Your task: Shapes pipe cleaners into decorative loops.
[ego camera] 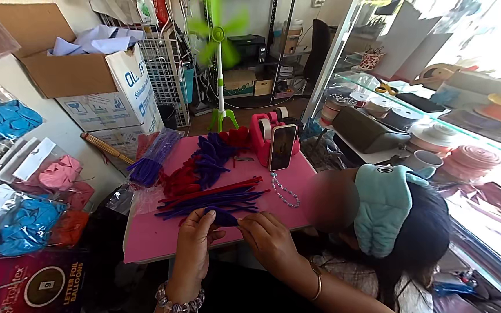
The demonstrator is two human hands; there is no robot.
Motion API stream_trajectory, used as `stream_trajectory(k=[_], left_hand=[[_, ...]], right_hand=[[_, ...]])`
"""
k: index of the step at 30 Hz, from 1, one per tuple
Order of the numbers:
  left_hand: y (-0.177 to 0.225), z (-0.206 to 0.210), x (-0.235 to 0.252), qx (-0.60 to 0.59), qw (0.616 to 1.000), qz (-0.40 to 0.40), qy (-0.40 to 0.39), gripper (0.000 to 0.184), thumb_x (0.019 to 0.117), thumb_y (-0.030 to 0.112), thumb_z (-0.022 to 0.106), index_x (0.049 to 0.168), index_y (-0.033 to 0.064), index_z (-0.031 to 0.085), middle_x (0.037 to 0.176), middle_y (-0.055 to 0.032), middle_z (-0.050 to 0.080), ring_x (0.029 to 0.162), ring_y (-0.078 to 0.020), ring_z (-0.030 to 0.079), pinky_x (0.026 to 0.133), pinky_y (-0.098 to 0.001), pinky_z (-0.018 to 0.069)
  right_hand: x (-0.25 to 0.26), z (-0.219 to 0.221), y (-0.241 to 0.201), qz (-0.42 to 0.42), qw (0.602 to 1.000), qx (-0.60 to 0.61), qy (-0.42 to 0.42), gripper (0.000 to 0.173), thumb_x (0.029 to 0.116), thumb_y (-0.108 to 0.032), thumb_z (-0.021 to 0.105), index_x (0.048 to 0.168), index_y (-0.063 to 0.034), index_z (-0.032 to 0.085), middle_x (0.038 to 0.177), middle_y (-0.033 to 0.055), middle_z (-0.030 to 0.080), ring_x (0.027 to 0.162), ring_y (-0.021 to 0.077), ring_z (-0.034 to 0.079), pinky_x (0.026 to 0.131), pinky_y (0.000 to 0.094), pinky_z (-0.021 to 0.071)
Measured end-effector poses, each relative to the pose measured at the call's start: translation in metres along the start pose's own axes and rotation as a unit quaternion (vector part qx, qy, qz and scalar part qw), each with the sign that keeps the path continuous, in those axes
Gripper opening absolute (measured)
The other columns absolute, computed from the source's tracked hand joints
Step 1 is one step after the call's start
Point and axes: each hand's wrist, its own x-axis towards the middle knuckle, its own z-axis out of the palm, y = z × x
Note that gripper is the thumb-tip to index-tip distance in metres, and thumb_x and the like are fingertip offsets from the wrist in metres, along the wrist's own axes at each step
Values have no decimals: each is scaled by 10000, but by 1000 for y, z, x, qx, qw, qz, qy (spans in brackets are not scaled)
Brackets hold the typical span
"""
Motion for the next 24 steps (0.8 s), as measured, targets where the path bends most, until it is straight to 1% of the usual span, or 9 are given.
stream_trajectory(k=[3,8,12,16,18,20,21,22,24], left_hand=[[1,-1,0,-12,1000,-5,1,132,1041,23,498,988,6,619,812,-83,727,646,-127,712,575,-255,603],[1,-4,0,8,1000,7,-27,90,1036,26,529,1060,10,614,905,-94,740,738,-150,738,635,-283,624],[0,-6,2,20,999,23,-25,100,1019,6,550,1068,-3,637,913,-92,736,755,-150,735,651,-285,626],[2,-9,3,35,999,25,-22,120,1011,-13,549,1065,-14,656,898,-82,742,743,-143,734,654,-280,625],[2,-9,2,42,998,38,-16,122,1004,-24,548,1051,-15,660,888,-76,741,732,-137,731,649,-276,625],[3,-9,1,52,997,48,-19,130,1011,-10,542,1068,-14,660,904,-73,742,746,-139,735,658,-283,629],[4,-9,1,50,997,47,-25,147,1024,7,526,1088,-15,656,918,-80,742,759,-148,739,669,-294,633],[5,-10,1,42,998,42,-34,188,1047,35,482,1117,-15,650,934,-85,742,775,-156,741,682,-304,634],[6,-14,2,14,998,33,-52,335,1089,120,340,1174,-15,635,978,-101,748,820,-179,747,702,-327,634]], right_hand=[[2,-1,-1,11,1000,11,-6,138,987,-173,633,948,-103,745,892,11,727,843,136,679,764,230,550],[2,-2,1,30,999,28,-15,137,978,-182,643,949,-107,754,900,12,732,838,128,683,750,225,553],[0,-2,1,28,999,25,-16,137,985,-185,640,956,-107,749,901,10,728,849,127,681,759,228,553],[0,-1,3,27,999,22,-15,133,978,-183,643,948,-112,752,897,9,730,839,127,681,752,224,552],[1,-1,2,32,999,32,-18,129,972,-181,647,946,-113,754,898,8,732,843,127,685,753,225,554],[1,-1,3,41,997,55,-21,124,962,-175,656,948,-105,757,904,15,734,852,125,691,762,226,562],[1,-1,3,48,996,68,-24,123,960,-175,660,952,-103,759,909,16,735,859,119,693,771,223,565],[2,-2,3,57,995,81,-29,124,959,-174,662,955,-99,761,916,16,738,868,113,696,783,220,568],[2,-4,4,74,991,108,-36,129,956,-170,664,956,-89,764,922,21,741,876,101,701,800,215,572]])
